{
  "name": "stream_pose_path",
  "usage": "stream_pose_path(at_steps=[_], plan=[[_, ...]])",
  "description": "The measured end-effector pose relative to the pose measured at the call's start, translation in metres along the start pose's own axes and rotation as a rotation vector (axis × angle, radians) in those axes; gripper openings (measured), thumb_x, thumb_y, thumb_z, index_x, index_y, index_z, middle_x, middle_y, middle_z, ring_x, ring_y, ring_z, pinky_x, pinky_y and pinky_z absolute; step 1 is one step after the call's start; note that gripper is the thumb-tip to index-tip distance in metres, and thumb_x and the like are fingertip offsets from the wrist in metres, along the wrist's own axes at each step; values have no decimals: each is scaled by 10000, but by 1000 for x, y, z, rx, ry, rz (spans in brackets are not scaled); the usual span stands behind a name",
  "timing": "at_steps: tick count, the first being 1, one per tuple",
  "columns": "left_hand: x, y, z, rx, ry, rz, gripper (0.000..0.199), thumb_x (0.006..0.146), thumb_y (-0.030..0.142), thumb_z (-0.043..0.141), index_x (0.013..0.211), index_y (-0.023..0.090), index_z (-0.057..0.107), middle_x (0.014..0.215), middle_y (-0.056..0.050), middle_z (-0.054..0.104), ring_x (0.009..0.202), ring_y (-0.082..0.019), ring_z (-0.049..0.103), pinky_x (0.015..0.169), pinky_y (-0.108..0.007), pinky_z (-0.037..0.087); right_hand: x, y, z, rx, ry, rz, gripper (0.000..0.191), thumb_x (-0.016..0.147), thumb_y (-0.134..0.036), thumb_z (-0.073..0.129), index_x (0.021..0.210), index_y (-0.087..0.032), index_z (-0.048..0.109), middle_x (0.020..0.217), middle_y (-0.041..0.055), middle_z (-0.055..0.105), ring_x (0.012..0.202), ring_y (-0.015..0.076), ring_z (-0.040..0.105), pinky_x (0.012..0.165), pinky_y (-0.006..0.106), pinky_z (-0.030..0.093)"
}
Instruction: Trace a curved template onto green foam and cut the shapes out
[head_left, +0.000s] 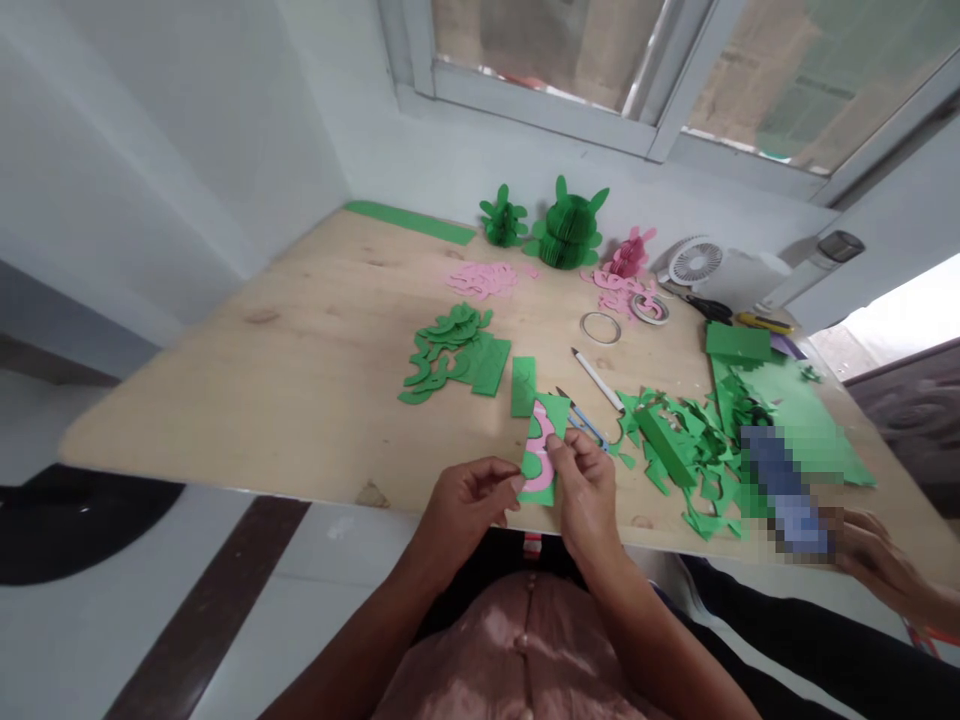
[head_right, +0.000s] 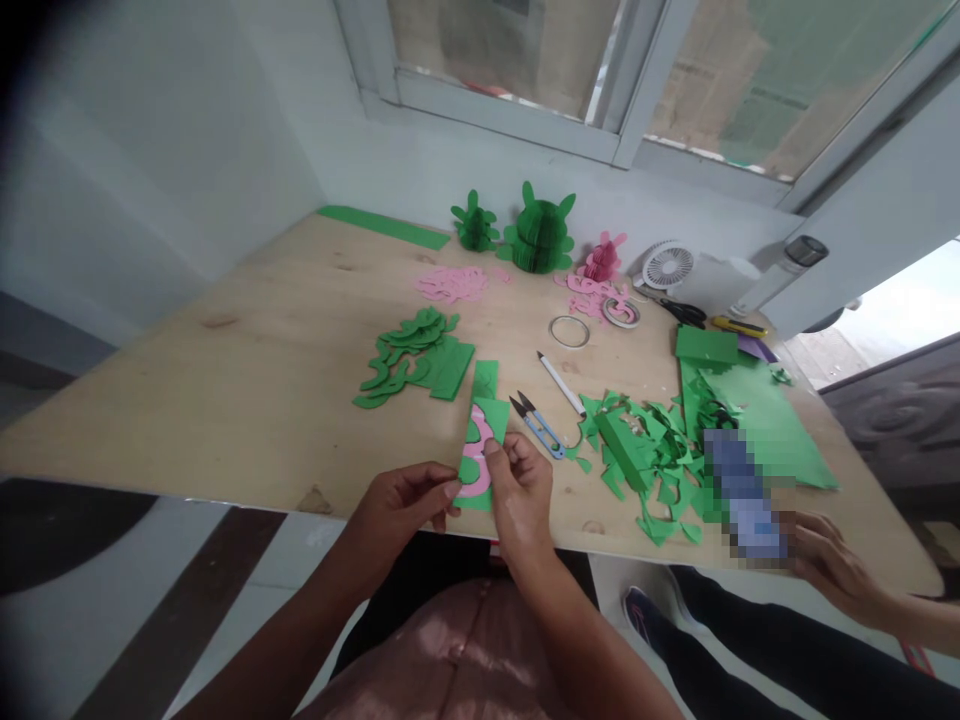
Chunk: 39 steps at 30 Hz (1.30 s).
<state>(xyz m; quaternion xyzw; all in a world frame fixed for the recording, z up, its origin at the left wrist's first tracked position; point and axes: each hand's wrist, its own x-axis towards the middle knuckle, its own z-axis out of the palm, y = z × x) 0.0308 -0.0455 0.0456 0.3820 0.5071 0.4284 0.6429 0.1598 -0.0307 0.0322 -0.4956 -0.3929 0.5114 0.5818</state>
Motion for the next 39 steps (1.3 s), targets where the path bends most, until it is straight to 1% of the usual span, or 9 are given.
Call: stream_pose_path(at_steps=[3,6,10,14,18,24,32,39], plan=[[3,9,-2,17,54,63,179,679,279,683,808,165,730,712,-24,702,574,-111,548,536,-208,444,-2,-1,1,-8,-19,8,208,792,-350,630,678,-180,588,591,-34,506,546,111,414,532,232,354],[9,19,-1,1,86,113,188,668,291,683,795,161,729,703,-28,702,578,-122,561,534,-217,454,-4,-1,1,-57,-30,21,214,791,-370,625,705,-176,602,595,-26,514,540,115,421,522,235,357],[17,27,7,-63,110,142,184,647,278,692,775,148,718,649,-8,673,553,-111,544,528,-214,461,-7,-2,1,-106,-31,-11,206,795,-365,624,714,-176,609,568,-37,490,515,106,393,504,228,340],[23,27,13,-84,125,162,137,653,273,681,680,139,695,580,7,627,531,-98,514,507,-198,434,-8,-2,0,-132,-49,-16,229,804,-373,615,689,-175,595,547,-44,467,504,102,378,495,229,326],[25,25,14,-71,136,186,164,657,292,674,593,141,660,537,13,589,505,-92,484,486,-195,411,-9,-2,-1,-160,-68,-17,245,804,-390,610,693,-171,600,540,-41,473,503,105,387,490,230,327],[24,25,14,-64,138,179,176,665,290,663,567,145,647,507,25,557,484,-82,449,481,-193,378,-10,-1,-2,-164,-65,3,239,807,-380,609,697,-169,612,546,-43,482,509,104,393,502,229,332],[22,28,16,-20,159,185,189,670,310,652,574,148,652,507,21,558,485,-95,455,491,-210,383,-9,-1,-3,-152,-70,-11,251,802,-398,616,693,-171,618,554,-33,518,505,107,413,503,231,350],[23,28,16,-49,150,183,185,666,292,653,553,146,651,496,25,560,475,-86,455,480,-200,378,-9,-3,-2,-127,-56,-9,231,788,-382,636,679,-179,618,540,-45,496,499,102,400,491,226,333]])
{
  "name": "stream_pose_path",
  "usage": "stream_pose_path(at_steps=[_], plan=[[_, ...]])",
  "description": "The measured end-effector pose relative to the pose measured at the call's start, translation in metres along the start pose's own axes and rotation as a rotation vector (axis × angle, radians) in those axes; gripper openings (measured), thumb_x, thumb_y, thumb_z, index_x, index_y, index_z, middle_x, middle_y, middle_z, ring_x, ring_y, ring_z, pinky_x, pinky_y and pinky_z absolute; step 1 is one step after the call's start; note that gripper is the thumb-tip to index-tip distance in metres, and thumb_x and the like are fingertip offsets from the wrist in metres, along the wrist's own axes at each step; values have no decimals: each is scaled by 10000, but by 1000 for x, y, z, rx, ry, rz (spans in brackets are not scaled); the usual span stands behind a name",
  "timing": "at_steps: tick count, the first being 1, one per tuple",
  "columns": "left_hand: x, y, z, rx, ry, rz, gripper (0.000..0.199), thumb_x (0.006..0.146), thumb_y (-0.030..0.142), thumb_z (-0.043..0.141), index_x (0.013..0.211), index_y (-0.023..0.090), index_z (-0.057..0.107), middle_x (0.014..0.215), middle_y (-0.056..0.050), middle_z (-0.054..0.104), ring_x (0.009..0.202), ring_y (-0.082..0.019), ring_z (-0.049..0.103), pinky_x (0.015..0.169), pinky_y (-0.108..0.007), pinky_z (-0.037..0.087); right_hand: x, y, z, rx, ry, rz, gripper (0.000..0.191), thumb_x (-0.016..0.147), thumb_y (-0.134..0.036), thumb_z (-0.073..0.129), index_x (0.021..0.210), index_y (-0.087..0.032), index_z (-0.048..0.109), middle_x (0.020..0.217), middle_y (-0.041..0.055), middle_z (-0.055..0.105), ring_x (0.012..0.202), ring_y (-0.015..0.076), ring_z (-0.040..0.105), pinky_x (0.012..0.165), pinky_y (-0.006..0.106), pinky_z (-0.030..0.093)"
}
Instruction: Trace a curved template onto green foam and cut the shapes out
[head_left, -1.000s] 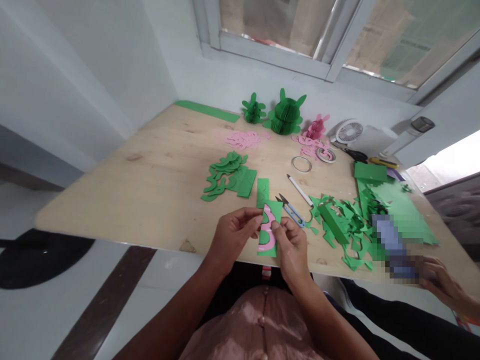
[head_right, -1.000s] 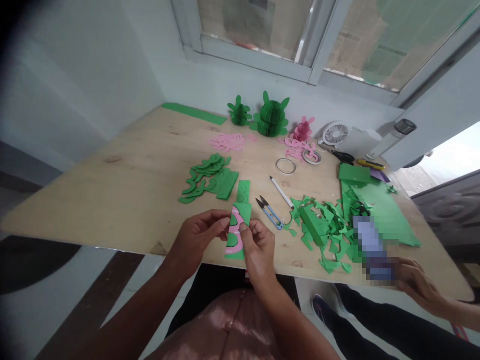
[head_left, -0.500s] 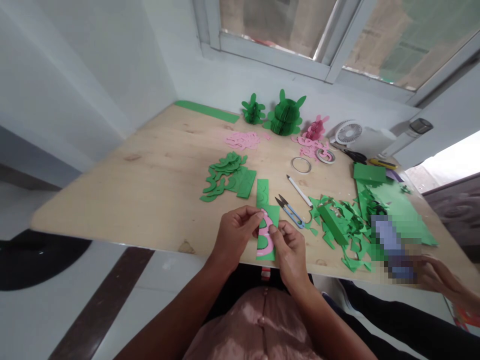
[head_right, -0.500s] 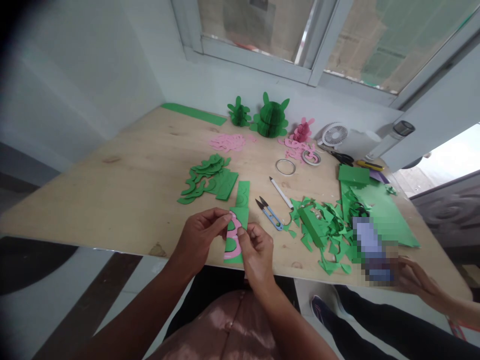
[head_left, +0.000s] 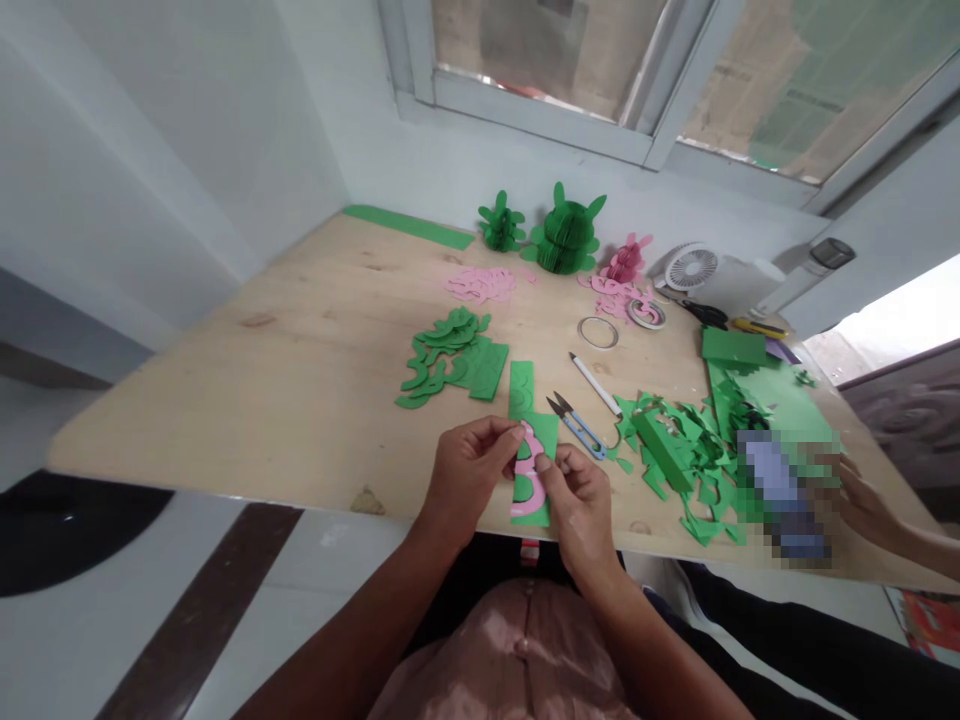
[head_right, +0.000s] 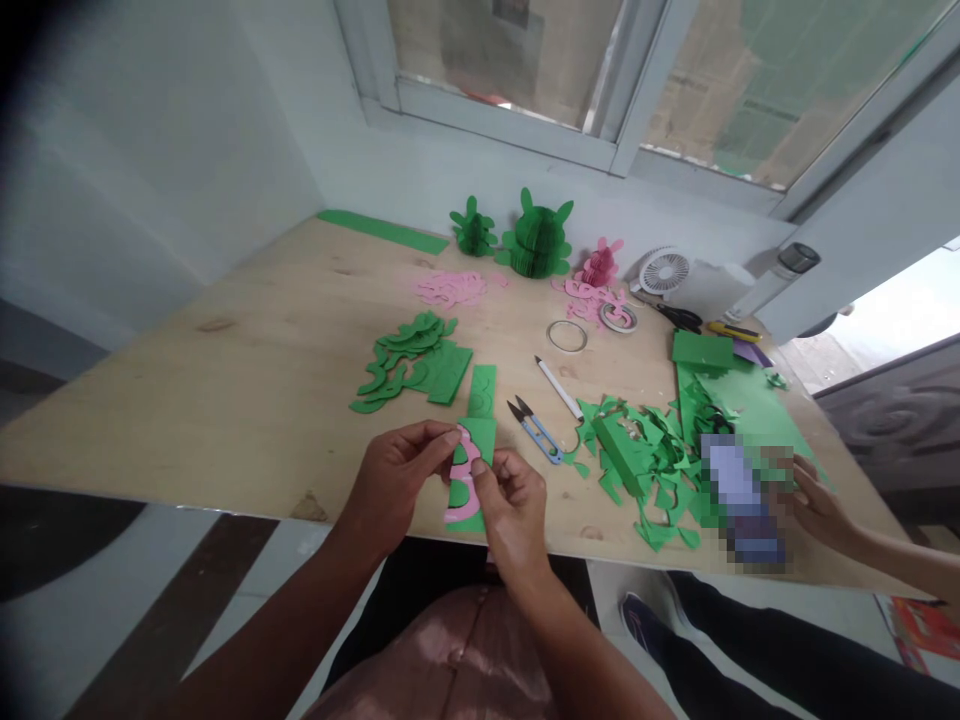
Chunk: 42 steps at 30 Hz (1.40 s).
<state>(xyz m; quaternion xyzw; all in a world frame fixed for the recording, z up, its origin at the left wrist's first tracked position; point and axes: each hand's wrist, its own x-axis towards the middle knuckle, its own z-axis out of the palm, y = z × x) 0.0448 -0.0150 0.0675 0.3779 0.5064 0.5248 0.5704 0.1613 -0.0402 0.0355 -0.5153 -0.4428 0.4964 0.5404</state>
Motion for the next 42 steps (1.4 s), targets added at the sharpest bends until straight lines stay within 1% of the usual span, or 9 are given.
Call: stream_pose_path(at_steps=[9,18,28,36,42], plan=[[-3,2,2,-26,6,-17,182,671,297,647,564,151,637,488,30,533,479,-93,449,486,-208,391,0,0,-1,-25,-4,-2,264,804,-371,624,636,-173,573,529,-50,445,499,101,365,483,231,298],[-3,-3,3,-62,21,-4,131,678,250,659,619,134,664,491,37,550,469,-83,454,483,-199,380,-3,-4,0,-39,9,13,277,807,-407,604,667,-168,586,532,-44,462,497,102,379,484,227,320],[-3,-4,5,-84,12,-1,124,680,237,664,612,133,668,482,44,553,465,-77,455,476,-193,378,-3,-4,0,-32,20,17,275,811,-406,598,674,-168,595,543,-41,509,493,103,412,485,224,345],[-3,-6,5,-85,23,-5,127,678,245,667,622,130,671,479,45,559,463,-76,458,478,-192,382,-3,-6,0,-45,2,-5,266,831,-377,578,661,-173,561,535,-47,493,495,100,412,481,215,344],[-3,-7,4,-86,21,1,127,675,245,674,622,129,671,488,42,567,469,-78,464,479,-192,387,-4,-5,0,-50,14,-5,267,835,-368,572,654,-173,552,538,-47,474,497,98,391,480,217,328]])
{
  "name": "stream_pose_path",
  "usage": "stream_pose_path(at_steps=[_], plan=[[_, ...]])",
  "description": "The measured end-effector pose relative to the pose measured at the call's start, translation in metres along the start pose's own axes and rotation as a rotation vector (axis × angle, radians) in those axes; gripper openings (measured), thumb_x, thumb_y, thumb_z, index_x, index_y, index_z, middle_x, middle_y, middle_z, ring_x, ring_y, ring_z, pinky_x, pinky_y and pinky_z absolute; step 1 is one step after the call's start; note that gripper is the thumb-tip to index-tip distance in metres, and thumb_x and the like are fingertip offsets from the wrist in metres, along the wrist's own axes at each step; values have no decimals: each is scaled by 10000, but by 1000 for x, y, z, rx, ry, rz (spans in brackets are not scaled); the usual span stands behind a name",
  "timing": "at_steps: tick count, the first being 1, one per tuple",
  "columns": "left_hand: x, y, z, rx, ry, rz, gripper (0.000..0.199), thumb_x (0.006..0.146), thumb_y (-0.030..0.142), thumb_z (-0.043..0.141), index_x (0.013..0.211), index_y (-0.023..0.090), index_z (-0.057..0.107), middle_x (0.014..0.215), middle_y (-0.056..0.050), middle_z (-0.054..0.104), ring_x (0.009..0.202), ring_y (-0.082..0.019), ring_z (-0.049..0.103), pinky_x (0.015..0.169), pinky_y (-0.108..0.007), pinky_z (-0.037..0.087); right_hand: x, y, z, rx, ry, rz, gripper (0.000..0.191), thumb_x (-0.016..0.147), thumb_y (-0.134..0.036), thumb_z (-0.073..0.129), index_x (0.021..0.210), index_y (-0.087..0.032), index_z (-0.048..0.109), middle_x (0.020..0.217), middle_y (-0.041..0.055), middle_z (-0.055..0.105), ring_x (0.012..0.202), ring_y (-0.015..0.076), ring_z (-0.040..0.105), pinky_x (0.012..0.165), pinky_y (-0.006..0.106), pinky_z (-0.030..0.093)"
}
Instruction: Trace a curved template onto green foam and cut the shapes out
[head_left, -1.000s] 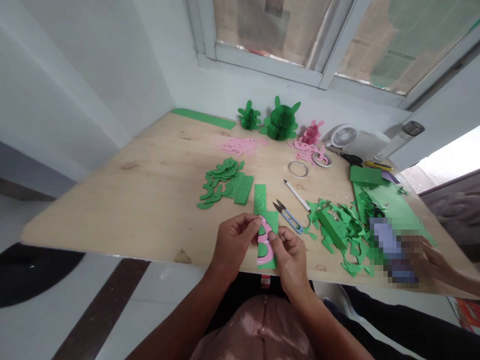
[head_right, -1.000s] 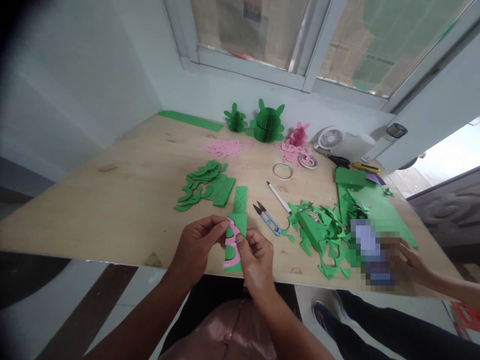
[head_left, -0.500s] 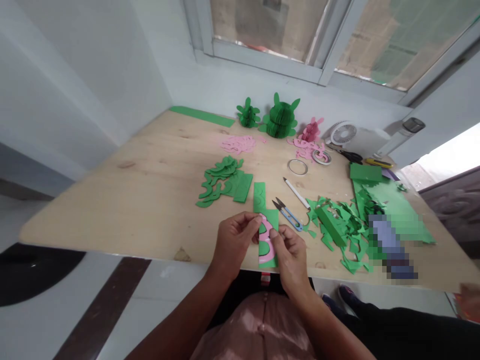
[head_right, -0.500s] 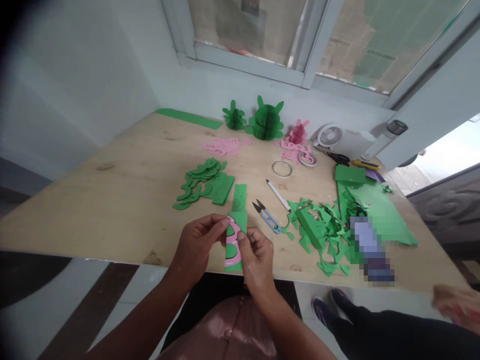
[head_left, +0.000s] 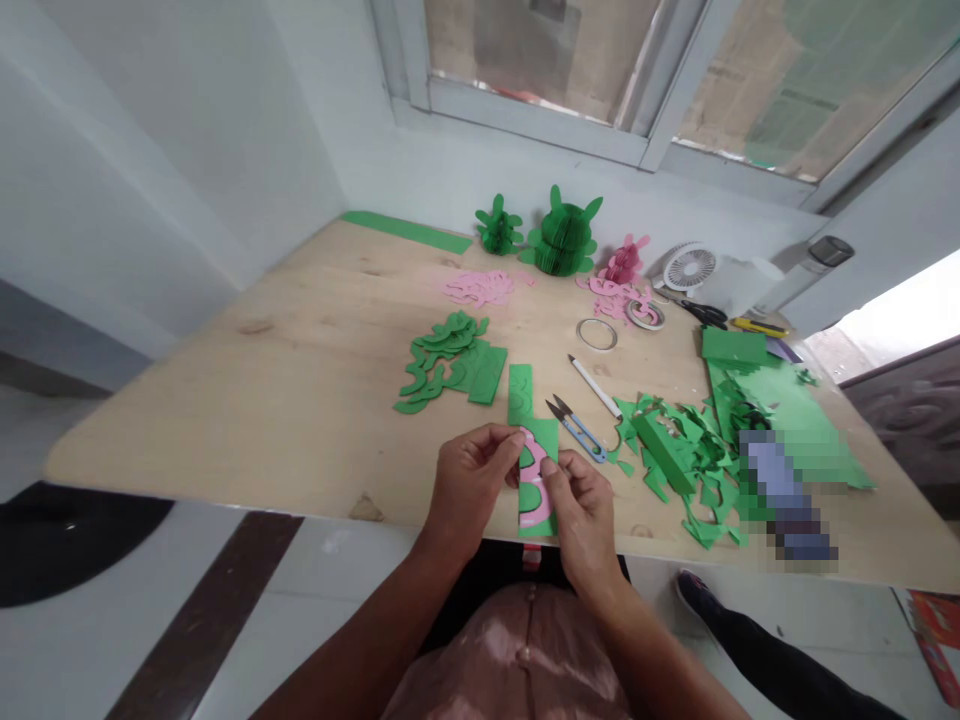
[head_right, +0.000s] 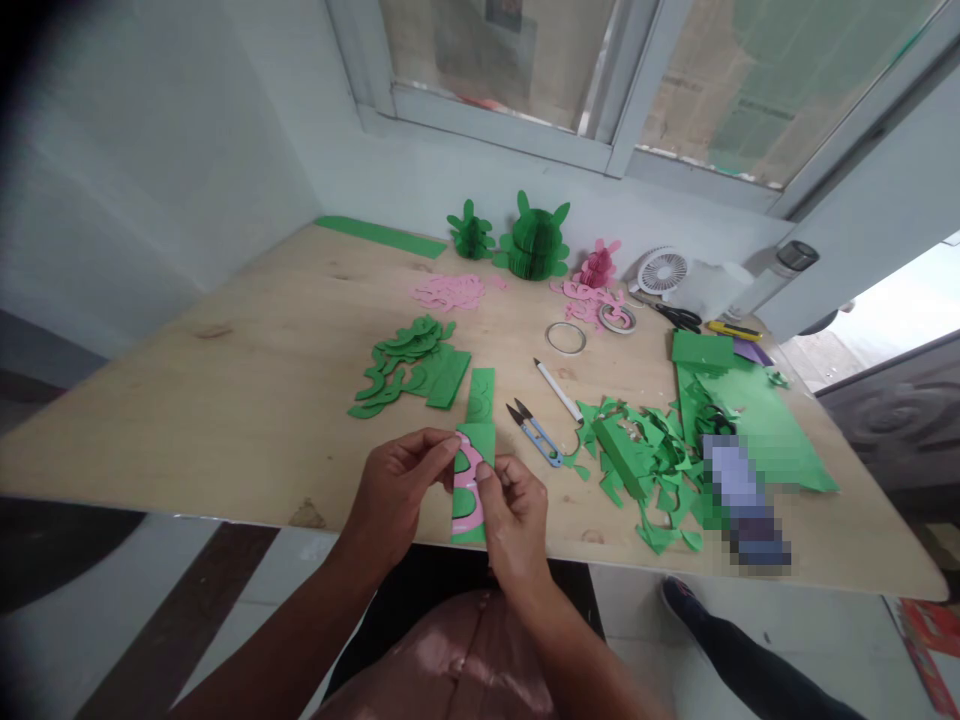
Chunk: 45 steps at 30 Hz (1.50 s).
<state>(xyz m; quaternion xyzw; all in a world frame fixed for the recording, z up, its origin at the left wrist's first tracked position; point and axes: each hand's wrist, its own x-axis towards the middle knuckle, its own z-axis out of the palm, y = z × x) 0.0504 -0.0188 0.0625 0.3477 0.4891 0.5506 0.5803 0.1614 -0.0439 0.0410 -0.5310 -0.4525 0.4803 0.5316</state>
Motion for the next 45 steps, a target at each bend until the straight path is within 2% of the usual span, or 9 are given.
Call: stream_pose_path(at_steps=[13,19,25,31,38,45], plan=[[-2,2,4,-23,53,-16,115,647,229,673,585,133,659,464,47,554,458,-73,452,468,-181,388,0,5,-1,19,-13,5,239,834,-358,580,686,-171,571,570,-46,457,528,105,375,510,227,326],[-3,2,5,-19,59,-22,113,644,235,672,589,137,662,460,51,535,458,-74,444,474,-186,392,1,4,0,-9,-8,0,263,822,-364,597,649,-170,559,538,-56,419,498,95,349,471,220,296],[-2,-2,-5,-9,-42,-53,144,691,278,661,697,137,688,518,21,573,494,-101,482,496,-217,415,2,-1,3,-13,30,-12,277,809,-382,610,637,-171,556,522,-52,430,489,95,362,471,219,319],[-9,-10,-18,-8,-150,-110,164,699,298,660,651,142,670,569,-10,619,527,-121,533,521,-240,449,4,3,1,-7,57,-20,271,808,-387,610,651,-175,552,535,-47,451,493,99,386,469,218,338],[-13,-7,-14,0,-126,-162,137,654,271,685,685,138,696,559,3,625,499,-108,523,501,-225,431,5,8,0,25,58,-2,256,807,-383,612,673,-169,568,542,-48,470,493,99,395,471,222,335],[-12,-7,-13,33,-101,-158,113,642,253,676,616,143,683,521,9,599,481,-103,499,485,-219,420,5,6,0,-1,58,-31,258,806,-375,612,652,-175,558,534,-49,471,495,101,404,478,225,340]])
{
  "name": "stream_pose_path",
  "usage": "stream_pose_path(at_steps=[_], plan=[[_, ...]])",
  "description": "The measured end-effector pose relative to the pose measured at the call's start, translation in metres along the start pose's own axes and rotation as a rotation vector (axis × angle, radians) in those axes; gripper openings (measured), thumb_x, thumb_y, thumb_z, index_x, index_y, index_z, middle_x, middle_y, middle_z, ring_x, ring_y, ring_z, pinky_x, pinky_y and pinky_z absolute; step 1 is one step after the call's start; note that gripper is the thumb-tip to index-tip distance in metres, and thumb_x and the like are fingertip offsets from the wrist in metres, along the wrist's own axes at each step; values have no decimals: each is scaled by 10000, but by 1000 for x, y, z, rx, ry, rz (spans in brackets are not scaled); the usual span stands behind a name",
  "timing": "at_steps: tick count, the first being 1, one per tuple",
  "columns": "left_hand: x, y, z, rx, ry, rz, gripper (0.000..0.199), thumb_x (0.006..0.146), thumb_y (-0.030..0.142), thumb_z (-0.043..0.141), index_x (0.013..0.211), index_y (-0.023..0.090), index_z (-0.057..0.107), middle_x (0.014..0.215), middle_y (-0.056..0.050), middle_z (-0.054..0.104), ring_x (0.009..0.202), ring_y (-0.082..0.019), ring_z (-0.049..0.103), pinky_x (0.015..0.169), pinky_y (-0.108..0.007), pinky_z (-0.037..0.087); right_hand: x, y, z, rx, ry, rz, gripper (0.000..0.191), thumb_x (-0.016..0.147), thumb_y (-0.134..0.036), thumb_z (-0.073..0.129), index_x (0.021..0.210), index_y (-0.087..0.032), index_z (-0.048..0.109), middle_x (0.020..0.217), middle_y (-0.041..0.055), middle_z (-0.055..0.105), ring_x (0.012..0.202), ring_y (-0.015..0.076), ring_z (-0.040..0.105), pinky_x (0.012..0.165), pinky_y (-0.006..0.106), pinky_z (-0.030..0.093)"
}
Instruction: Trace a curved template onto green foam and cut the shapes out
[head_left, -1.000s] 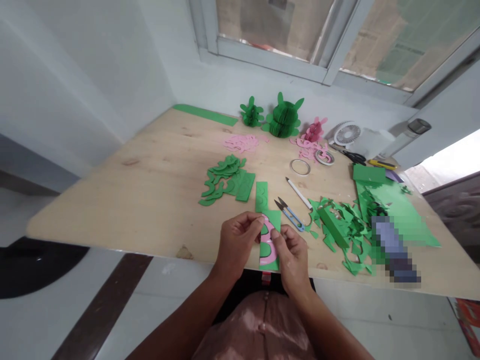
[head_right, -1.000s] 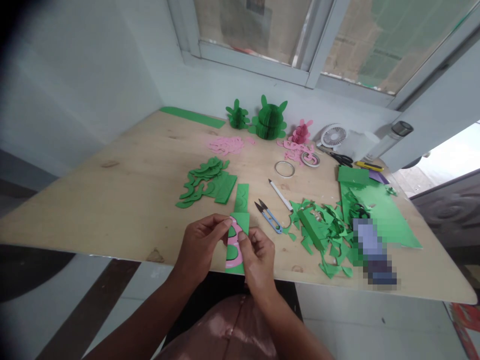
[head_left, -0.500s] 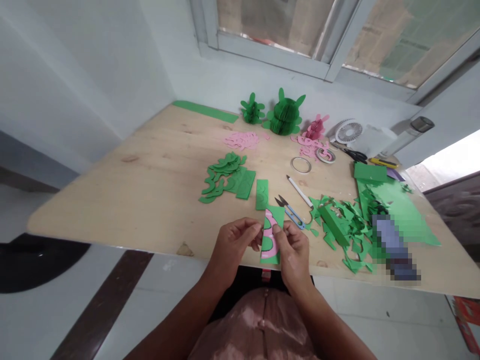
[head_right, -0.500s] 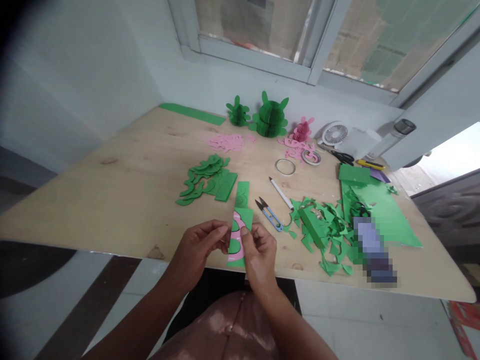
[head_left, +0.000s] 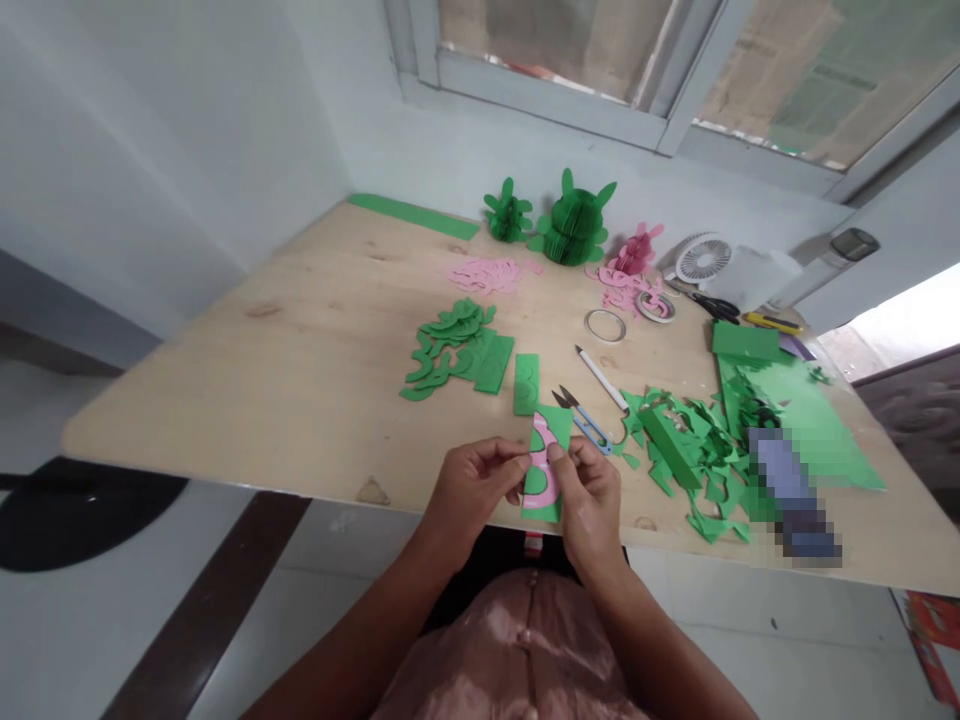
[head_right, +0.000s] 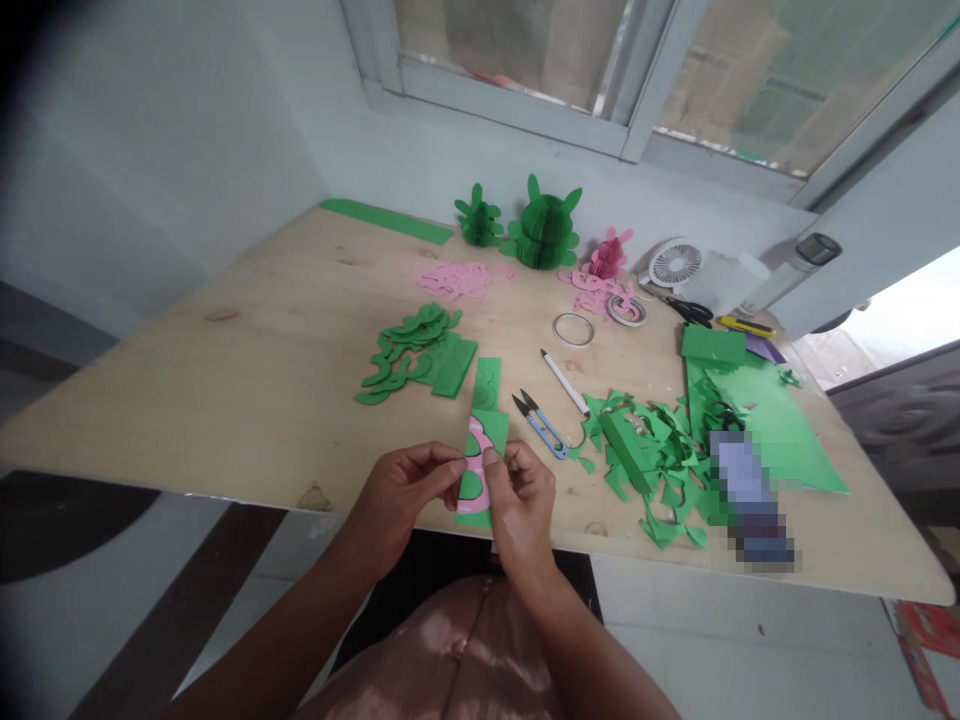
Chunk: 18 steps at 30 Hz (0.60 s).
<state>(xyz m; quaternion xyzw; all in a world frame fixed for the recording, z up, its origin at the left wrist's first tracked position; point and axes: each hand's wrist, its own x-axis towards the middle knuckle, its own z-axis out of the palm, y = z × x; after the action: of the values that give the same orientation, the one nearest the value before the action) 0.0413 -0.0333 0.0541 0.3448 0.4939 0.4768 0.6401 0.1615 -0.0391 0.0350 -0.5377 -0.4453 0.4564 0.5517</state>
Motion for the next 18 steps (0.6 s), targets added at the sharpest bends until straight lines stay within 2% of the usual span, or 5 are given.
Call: stream_pose_path(at_steps=[18], plan=[[1,1,1,18,-15,11,154,673,280,651,600,144,657,503,9,584,478,-103,498,490,-217,416,2,0,0,8,-15,17,231,819,-378,605,721,-170,575,565,-47,435,518,106,365,497,234,318]])
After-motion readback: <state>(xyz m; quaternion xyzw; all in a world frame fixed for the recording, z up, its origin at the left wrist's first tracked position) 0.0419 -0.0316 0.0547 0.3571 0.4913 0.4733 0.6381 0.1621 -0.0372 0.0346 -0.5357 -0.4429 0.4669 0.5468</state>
